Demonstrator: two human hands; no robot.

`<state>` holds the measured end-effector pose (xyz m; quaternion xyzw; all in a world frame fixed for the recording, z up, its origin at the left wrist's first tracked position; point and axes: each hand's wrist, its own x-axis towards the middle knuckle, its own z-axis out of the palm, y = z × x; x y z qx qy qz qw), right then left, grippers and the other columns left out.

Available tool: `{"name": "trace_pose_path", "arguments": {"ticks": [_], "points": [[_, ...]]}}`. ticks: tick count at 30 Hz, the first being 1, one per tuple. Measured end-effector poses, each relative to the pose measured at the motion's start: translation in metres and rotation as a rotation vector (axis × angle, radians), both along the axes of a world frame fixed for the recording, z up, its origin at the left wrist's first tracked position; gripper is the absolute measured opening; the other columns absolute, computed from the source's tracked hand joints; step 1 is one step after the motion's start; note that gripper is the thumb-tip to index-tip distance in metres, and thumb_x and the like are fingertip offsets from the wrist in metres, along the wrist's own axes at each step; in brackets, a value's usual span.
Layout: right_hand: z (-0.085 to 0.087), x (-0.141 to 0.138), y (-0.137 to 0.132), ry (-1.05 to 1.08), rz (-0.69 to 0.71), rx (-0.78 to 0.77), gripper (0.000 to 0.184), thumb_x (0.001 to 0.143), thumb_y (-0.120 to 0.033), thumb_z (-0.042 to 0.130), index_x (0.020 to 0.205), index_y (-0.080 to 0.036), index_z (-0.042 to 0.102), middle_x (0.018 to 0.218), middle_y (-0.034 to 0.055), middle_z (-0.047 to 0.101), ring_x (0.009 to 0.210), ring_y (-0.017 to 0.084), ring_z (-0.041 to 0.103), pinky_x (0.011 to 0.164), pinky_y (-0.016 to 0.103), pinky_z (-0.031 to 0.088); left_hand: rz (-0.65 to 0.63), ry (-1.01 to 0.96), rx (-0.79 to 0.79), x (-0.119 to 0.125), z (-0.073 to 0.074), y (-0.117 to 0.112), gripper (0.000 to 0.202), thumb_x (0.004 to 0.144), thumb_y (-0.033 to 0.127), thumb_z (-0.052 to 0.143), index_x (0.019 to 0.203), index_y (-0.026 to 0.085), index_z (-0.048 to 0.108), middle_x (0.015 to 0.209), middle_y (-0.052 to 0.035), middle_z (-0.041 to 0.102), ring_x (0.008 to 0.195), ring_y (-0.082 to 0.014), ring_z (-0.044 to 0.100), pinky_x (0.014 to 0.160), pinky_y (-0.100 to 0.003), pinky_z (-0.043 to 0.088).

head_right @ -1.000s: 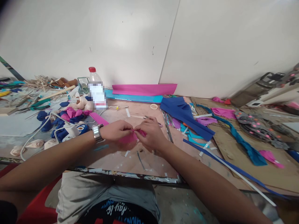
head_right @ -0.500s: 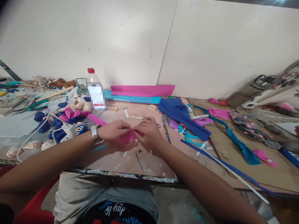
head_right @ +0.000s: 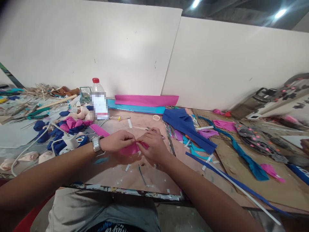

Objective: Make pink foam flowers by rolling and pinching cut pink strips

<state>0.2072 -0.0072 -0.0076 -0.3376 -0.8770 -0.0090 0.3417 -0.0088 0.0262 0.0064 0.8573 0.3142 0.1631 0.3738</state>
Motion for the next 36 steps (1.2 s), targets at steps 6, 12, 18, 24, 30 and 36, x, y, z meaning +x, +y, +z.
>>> {"name": "trace_pose_path", "arguments": {"ticks": [6,12,18,24,30,36], "points": [[-0.004,0.000,0.001,0.045,-0.032,-0.039,0.007,0.093,-0.021,0.066,0.090,-0.024,0.072,0.085,0.0019,0.078,0.084,0.021,0.067,0.094,0.045,0.038,0.101,0.086,0.178,0.003,0.003,-0.008,0.030,0.093,0.028,0.047,0.071,0.015,0.063,0.065,0.0002,0.060,0.062,-0.0120,0.046,0.061,-0.027,0.028],[-0.006,0.000,0.002,0.064,-0.074,-0.092,0.006,0.092,-0.023,0.068,0.091,-0.025,0.073,0.086,0.0022,0.078,0.088,0.022,0.066,0.092,0.044,0.040,0.183,0.188,0.301,0.006,0.007,-0.015,0.031,0.095,0.032,0.049,0.074,0.017,0.066,0.067,-0.0025,0.064,0.060,-0.0132,0.047,0.059,-0.029,0.025],[-0.002,-0.001,0.000,0.020,-0.070,0.004,0.006,0.093,-0.022,0.067,0.088,-0.024,0.070,0.086,0.0011,0.077,0.088,0.021,0.065,0.095,0.045,0.038,0.144,0.092,0.187,0.003,0.004,-0.009,0.037,0.096,0.032,0.045,0.064,0.016,0.053,0.059,0.0018,0.050,0.059,-0.0117,0.043,0.059,-0.029,0.025],[-0.001,-0.001,0.000,-0.007,-0.057,0.056,0.006,0.094,-0.023,0.065,0.091,-0.025,0.070,0.087,0.0009,0.077,0.089,0.021,0.066,0.096,0.045,0.037,0.118,0.029,0.122,0.002,-0.003,-0.001,0.037,0.097,0.034,0.045,0.065,0.016,0.054,0.060,0.0023,0.050,0.061,-0.0120,0.044,0.059,-0.028,0.027],[0.000,-0.002,-0.001,-0.004,-0.074,0.017,0.005,0.093,-0.021,0.065,0.089,-0.023,0.068,0.086,0.0020,0.076,0.089,0.022,0.065,0.094,0.045,0.037,0.133,0.063,0.229,0.005,0.000,-0.009,0.035,0.099,0.034,0.046,0.072,0.016,0.061,0.065,0.0004,0.059,0.062,-0.0123,0.048,0.061,-0.028,0.028],[0.001,-0.002,-0.001,0.031,-0.085,-0.054,0.006,0.092,-0.021,0.063,0.087,-0.023,0.066,0.085,0.0032,0.074,0.092,0.024,0.063,0.091,0.043,0.037,0.175,0.215,0.381,0.007,0.003,-0.016,0.037,0.102,0.038,0.043,0.084,0.019,0.069,0.076,-0.0047,0.070,0.068,-0.0163,0.057,0.062,-0.030,0.028]]}}
